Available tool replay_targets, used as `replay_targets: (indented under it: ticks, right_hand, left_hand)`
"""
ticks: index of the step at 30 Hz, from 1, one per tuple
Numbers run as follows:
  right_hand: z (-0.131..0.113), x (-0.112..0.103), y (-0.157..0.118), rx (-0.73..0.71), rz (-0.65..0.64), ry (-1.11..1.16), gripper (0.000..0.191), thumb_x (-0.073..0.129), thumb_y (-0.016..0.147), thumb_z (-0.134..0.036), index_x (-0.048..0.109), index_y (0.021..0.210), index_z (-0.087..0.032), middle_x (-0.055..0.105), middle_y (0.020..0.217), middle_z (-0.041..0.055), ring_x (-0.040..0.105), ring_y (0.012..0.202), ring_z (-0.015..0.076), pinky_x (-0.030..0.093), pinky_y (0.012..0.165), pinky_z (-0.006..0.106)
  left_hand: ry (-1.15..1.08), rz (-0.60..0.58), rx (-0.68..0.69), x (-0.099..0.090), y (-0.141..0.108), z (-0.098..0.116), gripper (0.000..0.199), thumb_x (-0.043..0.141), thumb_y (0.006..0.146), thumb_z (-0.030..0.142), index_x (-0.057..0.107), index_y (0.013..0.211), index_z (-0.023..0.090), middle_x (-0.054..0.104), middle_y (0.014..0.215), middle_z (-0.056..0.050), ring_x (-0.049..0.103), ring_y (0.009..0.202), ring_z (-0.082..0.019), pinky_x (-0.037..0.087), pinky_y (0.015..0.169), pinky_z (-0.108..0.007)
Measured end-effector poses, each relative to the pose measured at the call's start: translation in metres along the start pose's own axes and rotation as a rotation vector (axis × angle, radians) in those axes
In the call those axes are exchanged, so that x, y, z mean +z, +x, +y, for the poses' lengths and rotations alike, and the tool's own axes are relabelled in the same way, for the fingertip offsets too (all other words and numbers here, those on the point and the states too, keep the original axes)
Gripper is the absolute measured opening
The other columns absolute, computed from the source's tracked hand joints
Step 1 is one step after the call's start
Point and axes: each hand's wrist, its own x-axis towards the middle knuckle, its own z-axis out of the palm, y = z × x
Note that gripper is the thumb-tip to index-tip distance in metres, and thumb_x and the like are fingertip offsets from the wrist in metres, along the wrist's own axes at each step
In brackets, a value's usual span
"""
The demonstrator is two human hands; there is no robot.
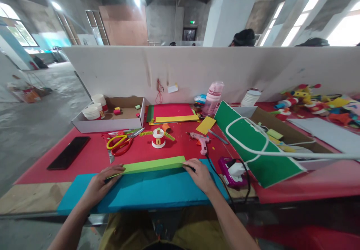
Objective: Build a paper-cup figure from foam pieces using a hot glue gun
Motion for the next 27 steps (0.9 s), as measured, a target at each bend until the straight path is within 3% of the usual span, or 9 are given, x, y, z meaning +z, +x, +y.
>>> replay_targets:
  ticks: [6, 10, 12, 14, 15, 17, 19, 23, 27]
  right_hand:
    - [-0.007, -0.005, -0.003, 0.020, -0.012, 0.041, 0.024, 0.053, 0.089, -0.035, 0.074, 0.091, -0.023, 0.072, 0.093, 0.0081, 0.068, 0.090, 0.0237, 0.055, 0.084, 0.037]
    - [-0.016, -0.023, 0.011, 0.074, -0.107, 0.152, 0.023, 0.061, 0.085, -0.038, 0.072, 0.103, -0.029, 0.071, 0.106, 0.0067, 0.066, 0.101, 0.0273, 0.053, 0.091, 0.040]
    - [-0.013, -0.028, 0.034, 0.145, -0.005, 0.257, 0.027, 0.057, 0.087, -0.040, 0.071, 0.107, -0.027, 0.070, 0.110, 0.0072, 0.064, 0.107, 0.0268, 0.051, 0.095, 0.040]
    - [-0.003, -0.029, 0.069, 0.257, 0.222, 0.399, 0.029, 0.061, 0.085, -0.039, 0.069, 0.107, -0.023, 0.069, 0.107, 0.0076, 0.065, 0.100, 0.0228, 0.053, 0.090, 0.036]
    - [0.005, -0.028, 0.089, 0.364, 0.331, 0.502, 0.029, 0.064, 0.083, -0.035, 0.067, 0.108, -0.021, 0.070, 0.097, 0.0064, 0.067, 0.088, 0.0184, 0.055, 0.083, 0.032]
    - [0.021, -0.026, 0.130, 0.727, 0.537, 0.746, 0.026, 0.067, 0.080, -0.029, 0.064, 0.105, -0.021, 0.064, 0.071, -0.0009, 0.062, 0.060, 0.0106, 0.055, 0.062, 0.024]
    - [0.036, -0.025, 0.165, 0.830, 0.560, 0.809, 0.021, 0.060, 0.085, -0.025, 0.059, 0.105, -0.020, 0.058, 0.063, -0.0038, 0.058, 0.050, 0.0088, 0.051, 0.050, 0.020]
    - [0.058, -0.024, 0.209, 0.920, 0.614, 0.866, 0.014, 0.053, 0.089, -0.014, 0.055, 0.102, -0.018, 0.053, 0.063, -0.0067, 0.052, 0.046, 0.0045, 0.048, 0.048, 0.016]
    - [0.071, -0.021, 0.230, 0.988, 0.610, 0.896, 0.021, 0.055, 0.093, -0.023, 0.056, 0.112, -0.015, 0.063, 0.091, 0.0030, 0.062, 0.070, 0.0108, 0.055, 0.062, 0.025]
  left_hand:
    - [0.007, 0.018, -0.049, -0.002, -0.001, 0.009, 0.029, 0.049, 0.093, 0.036, 0.070, 0.105, 0.020, 0.068, 0.118, -0.009, 0.061, 0.115, -0.022, 0.051, 0.099, -0.038]
    - [0.044, -0.029, 0.049, -0.002, -0.001, 0.012, 0.026, 0.050, 0.093, 0.033, 0.070, 0.106, 0.022, 0.067, 0.121, -0.009, 0.058, 0.119, -0.022, 0.050, 0.100, -0.037]
    - [0.075, -0.032, 0.080, -0.002, 0.000, 0.012, 0.026, 0.051, 0.092, 0.031, 0.070, 0.106, 0.022, 0.067, 0.121, -0.008, 0.058, 0.119, -0.022, 0.050, 0.100, -0.036]
    - [0.101, -0.031, 0.081, -0.001, 0.000, 0.012, 0.026, 0.050, 0.092, 0.031, 0.070, 0.108, 0.024, 0.067, 0.120, -0.008, 0.059, 0.117, -0.022, 0.050, 0.099, -0.036]
    - [0.110, -0.036, 0.078, -0.002, 0.000, 0.012, 0.027, 0.050, 0.093, 0.031, 0.070, 0.109, 0.024, 0.067, 0.120, -0.008, 0.059, 0.117, -0.022, 0.050, 0.099, -0.036]
    - [0.123, -0.044, 0.079, -0.002, -0.001, 0.012, 0.027, 0.049, 0.093, 0.031, 0.069, 0.110, 0.025, 0.067, 0.120, -0.008, 0.059, 0.117, -0.022, 0.051, 0.098, -0.037]
    - [0.136, -0.041, 0.083, -0.002, -0.001, 0.012, 0.028, 0.049, 0.092, 0.031, 0.070, 0.110, 0.026, 0.067, 0.121, -0.008, 0.059, 0.117, -0.023, 0.051, 0.097, -0.037]
    - [0.151, -0.027, 0.084, 0.000, -0.003, 0.010, 0.028, 0.048, 0.092, 0.030, 0.070, 0.110, 0.027, 0.066, 0.122, -0.009, 0.060, 0.116, -0.024, 0.052, 0.096, -0.038]
    - [0.136, -0.025, 0.085, 0.001, -0.002, 0.009, 0.028, 0.048, 0.092, 0.030, 0.070, 0.110, 0.028, 0.067, 0.120, -0.009, 0.060, 0.116, -0.024, 0.052, 0.095, -0.037]
